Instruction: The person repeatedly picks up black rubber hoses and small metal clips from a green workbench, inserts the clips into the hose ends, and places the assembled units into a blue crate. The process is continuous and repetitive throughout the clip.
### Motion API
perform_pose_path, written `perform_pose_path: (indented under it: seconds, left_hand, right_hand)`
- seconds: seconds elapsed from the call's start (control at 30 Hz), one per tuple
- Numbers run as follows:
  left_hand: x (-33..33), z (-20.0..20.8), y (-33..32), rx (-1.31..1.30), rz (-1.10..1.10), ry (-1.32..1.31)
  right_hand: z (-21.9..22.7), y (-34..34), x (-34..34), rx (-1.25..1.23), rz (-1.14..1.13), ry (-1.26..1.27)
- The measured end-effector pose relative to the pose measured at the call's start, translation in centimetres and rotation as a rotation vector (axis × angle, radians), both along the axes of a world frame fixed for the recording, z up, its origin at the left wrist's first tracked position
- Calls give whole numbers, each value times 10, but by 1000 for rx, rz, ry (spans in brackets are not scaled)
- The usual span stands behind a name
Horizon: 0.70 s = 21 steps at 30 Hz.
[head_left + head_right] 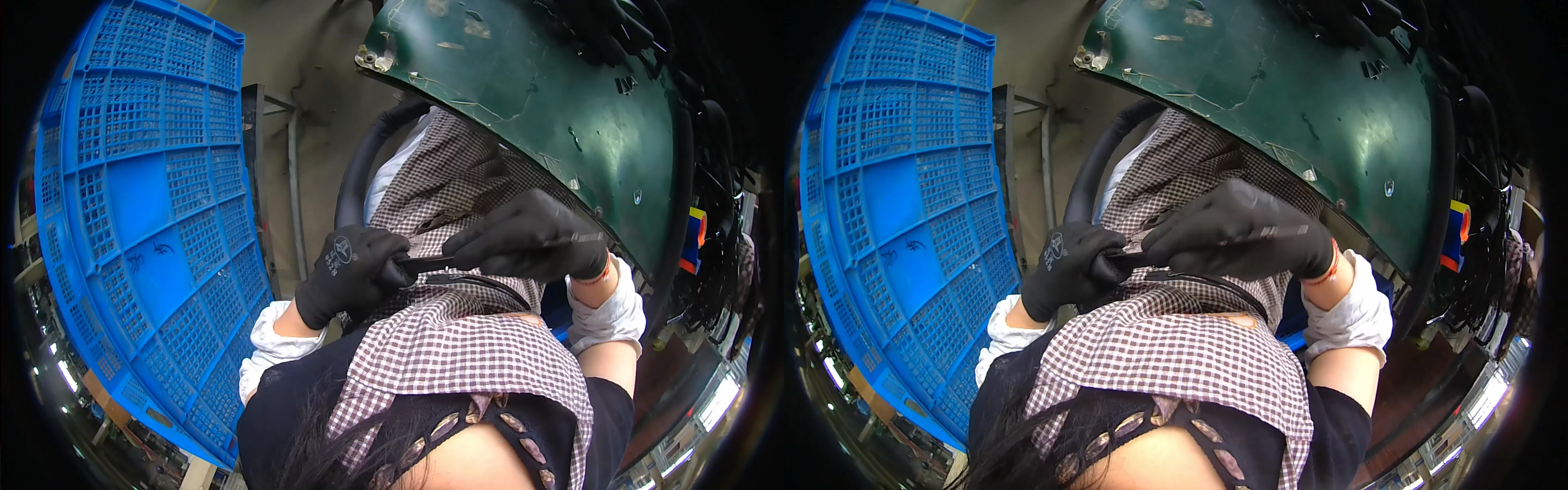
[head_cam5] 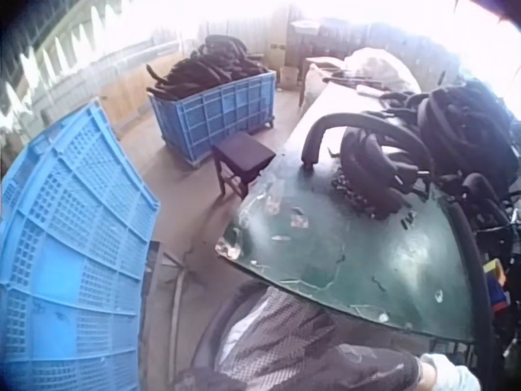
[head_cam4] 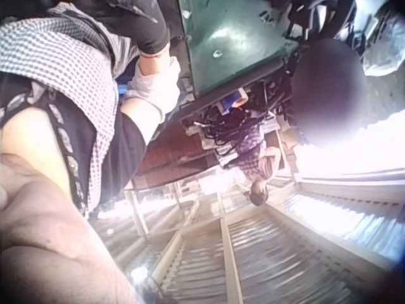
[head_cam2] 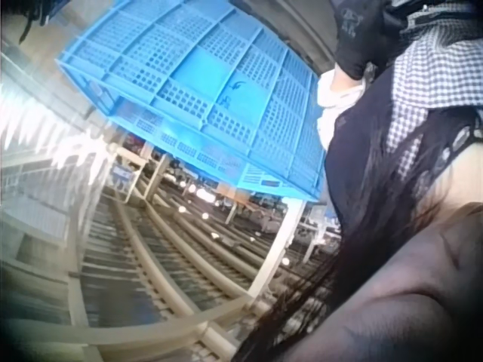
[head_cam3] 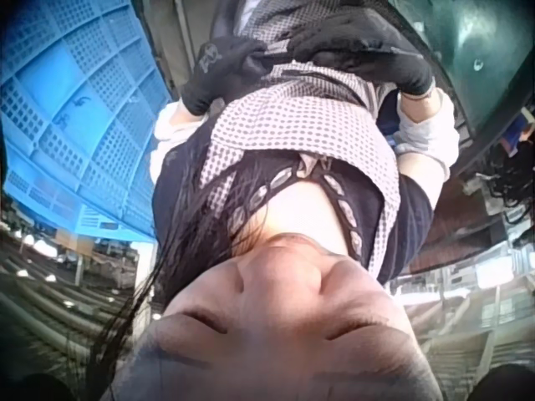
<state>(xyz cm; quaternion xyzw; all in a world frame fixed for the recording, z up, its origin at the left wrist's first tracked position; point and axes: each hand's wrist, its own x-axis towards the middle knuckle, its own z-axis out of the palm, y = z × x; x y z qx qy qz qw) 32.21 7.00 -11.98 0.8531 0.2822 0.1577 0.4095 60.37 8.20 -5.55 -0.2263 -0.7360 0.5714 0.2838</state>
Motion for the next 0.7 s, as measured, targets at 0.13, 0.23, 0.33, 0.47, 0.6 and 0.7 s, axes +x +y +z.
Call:
perform_pose_path:
  seconds: [0.13, 0.23, 0.33, 0.47, 0.6, 0.7]
  left_hand:
    - [4, -4, 1, 16, 17, 25]
    - [1, 4, 0, -23, 116, -98]
    - [1, 13, 1, 60, 217, -171]
    - [-1, 4, 2, 10, 210, -130]
    - [-2, 3, 6, 145, 247, -60]
    - [-1, 10, 6, 236, 237, 6]
  right_hand:
    - [9, -9, -10, 158, 11, -123]
    - [-22, -1, 11, -419, -158, 264]
    - [-37, -17, 25, -513, -461, 467]
    - [-33, -27, 55, -495, -605, 542]
    - [-20, -34, 52, -416, -779, 524]
    - [-6, -30, 49, -308, -622, 362]
